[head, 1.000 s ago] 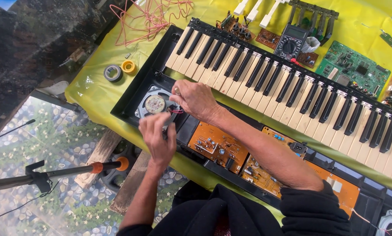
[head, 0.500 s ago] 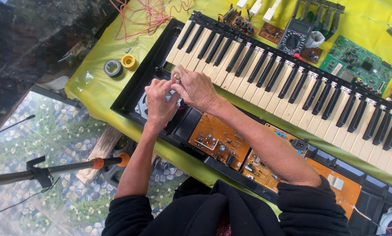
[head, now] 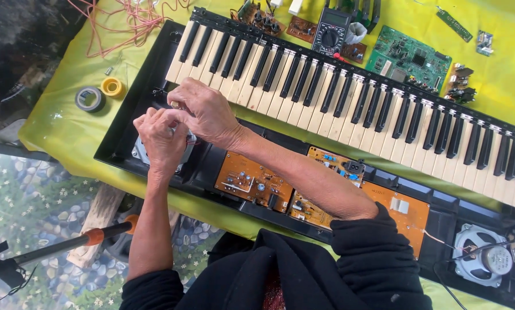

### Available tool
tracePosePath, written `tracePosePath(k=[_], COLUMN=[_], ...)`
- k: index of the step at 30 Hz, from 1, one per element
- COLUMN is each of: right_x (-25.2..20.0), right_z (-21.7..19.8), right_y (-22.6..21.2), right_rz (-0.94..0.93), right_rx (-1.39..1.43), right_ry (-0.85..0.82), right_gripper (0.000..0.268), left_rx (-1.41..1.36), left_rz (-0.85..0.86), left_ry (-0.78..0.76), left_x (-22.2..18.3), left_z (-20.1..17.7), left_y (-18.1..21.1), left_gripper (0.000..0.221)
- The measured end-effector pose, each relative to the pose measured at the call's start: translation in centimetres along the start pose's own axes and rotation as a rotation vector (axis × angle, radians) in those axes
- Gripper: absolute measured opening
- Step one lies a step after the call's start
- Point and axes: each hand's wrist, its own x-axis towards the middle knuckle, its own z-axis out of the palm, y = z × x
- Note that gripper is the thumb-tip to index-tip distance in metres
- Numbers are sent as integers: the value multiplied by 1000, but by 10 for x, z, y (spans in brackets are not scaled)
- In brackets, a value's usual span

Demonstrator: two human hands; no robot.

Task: Repairing an electronic keyboard by removing and inspecting an internal speaker using a screwdriver.

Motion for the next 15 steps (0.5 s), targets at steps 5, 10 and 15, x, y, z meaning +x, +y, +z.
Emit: tracePosePath(k=[5,10,15], right_x=[-1,5,5], right_z=[1,-8,-6], right_y=[2,-6,-4], right_rz=[-37,-87,-90], right_rx=[18,14,47], right_ry=[-40,-97,-70], right_gripper=[18,16,9], left_rx=[-9,5,45], left_rz=[15,5,13], left_ry=[7,18,15], left_x=[-2,-7,-7], left_z=[1,9,10], left_y=[0,-14,-17], left_gripper=[19,28,31])
